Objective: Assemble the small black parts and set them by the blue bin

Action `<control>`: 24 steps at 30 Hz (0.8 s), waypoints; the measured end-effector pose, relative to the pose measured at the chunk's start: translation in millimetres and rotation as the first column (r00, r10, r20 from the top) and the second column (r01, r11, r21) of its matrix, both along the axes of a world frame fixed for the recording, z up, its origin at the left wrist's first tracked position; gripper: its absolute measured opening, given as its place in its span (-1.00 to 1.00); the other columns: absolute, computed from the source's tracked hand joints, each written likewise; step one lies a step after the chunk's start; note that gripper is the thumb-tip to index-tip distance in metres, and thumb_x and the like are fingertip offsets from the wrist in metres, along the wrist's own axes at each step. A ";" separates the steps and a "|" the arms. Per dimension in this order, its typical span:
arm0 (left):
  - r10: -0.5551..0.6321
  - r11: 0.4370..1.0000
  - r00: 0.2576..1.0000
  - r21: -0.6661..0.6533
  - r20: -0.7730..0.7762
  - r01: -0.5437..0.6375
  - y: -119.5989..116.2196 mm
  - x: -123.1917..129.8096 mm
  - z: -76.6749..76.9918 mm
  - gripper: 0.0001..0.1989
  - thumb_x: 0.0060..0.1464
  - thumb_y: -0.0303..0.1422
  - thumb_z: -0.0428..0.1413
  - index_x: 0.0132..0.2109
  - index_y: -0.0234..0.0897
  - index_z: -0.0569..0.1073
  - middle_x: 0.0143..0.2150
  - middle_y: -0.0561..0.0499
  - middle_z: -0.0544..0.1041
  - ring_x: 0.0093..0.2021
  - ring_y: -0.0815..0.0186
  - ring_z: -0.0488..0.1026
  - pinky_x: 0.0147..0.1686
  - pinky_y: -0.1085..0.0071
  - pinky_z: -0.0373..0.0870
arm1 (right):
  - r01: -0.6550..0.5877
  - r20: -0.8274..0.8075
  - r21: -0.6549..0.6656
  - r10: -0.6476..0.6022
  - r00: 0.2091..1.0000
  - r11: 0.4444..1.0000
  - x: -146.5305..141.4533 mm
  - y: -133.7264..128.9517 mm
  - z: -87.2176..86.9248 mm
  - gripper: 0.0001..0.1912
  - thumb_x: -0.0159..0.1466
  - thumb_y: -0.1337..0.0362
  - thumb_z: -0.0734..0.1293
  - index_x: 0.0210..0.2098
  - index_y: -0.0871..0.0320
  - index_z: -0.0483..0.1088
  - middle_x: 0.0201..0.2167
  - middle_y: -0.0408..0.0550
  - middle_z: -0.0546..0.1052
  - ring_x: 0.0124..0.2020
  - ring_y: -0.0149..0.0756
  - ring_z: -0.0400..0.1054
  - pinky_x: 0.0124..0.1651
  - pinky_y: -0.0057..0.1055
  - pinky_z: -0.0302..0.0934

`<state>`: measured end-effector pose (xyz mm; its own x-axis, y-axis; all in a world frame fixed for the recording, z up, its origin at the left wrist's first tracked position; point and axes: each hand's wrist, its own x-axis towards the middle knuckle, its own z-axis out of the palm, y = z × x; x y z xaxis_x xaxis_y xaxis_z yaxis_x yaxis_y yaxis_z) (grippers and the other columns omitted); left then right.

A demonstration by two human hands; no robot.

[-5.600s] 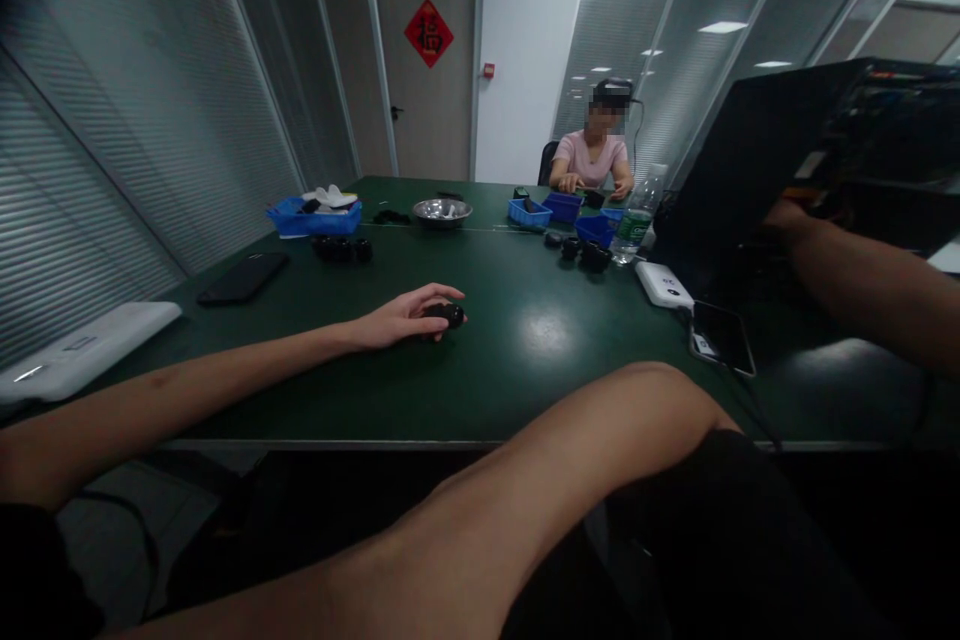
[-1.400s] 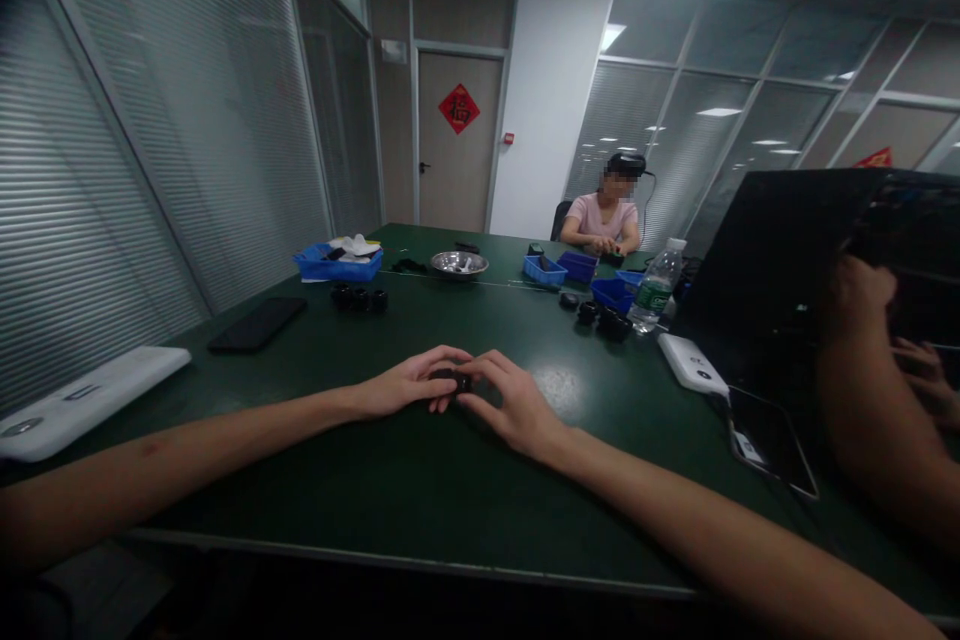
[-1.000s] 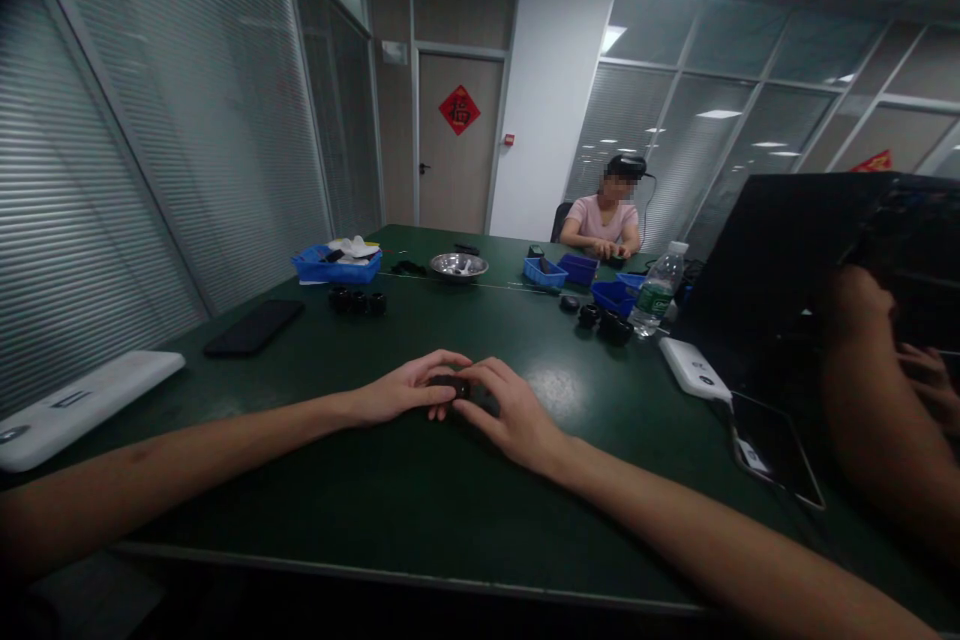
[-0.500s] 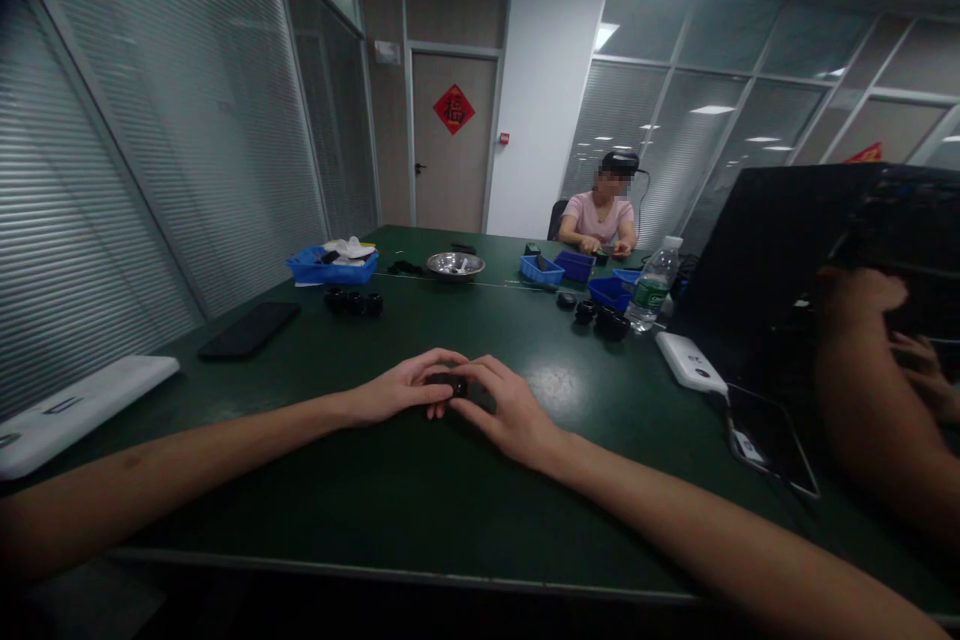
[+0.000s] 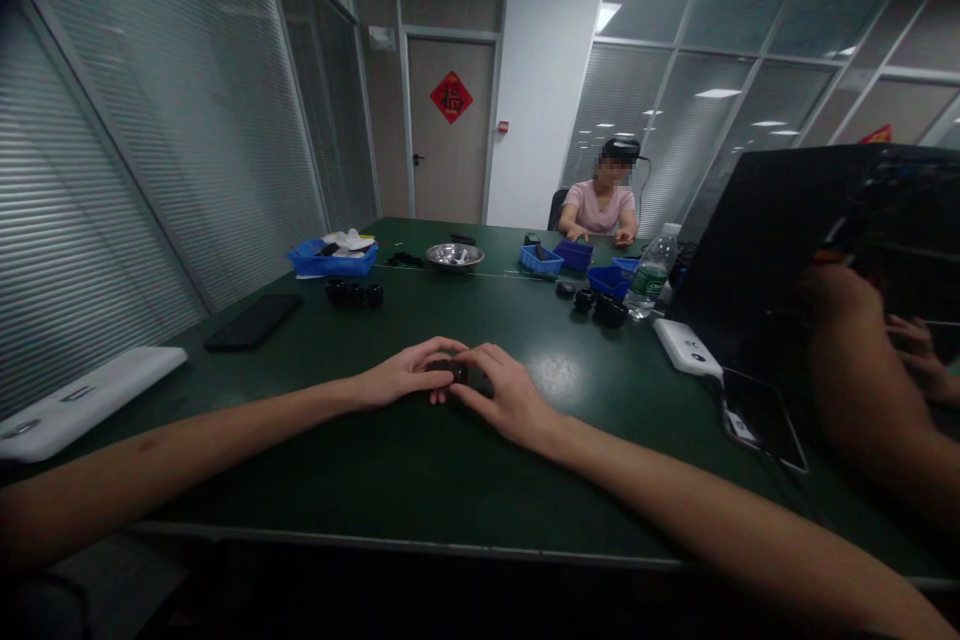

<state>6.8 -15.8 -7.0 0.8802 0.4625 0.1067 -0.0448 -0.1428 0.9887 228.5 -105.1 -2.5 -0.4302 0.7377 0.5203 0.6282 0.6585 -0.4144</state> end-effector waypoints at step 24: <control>-0.001 0.999 1.000 0.048 -0.027 0.002 -4.5 0.8 7.4 -0.49 0.24 -0.26 0.21 0.24 -0.29 0.27 -0.11 -0.04 0.45 -0.25 0.35 0.45 -0.24 0.35 0.40 | -0.040 0.016 0.067 0.039 0.999 0.997 -2.0 0.2 -0.9 -0.63 0.36 0.30 0.37 0.15 0.07 0.36 0.03 0.07 0.45 0.00 -0.11 0.40 0.02 -0.11 0.39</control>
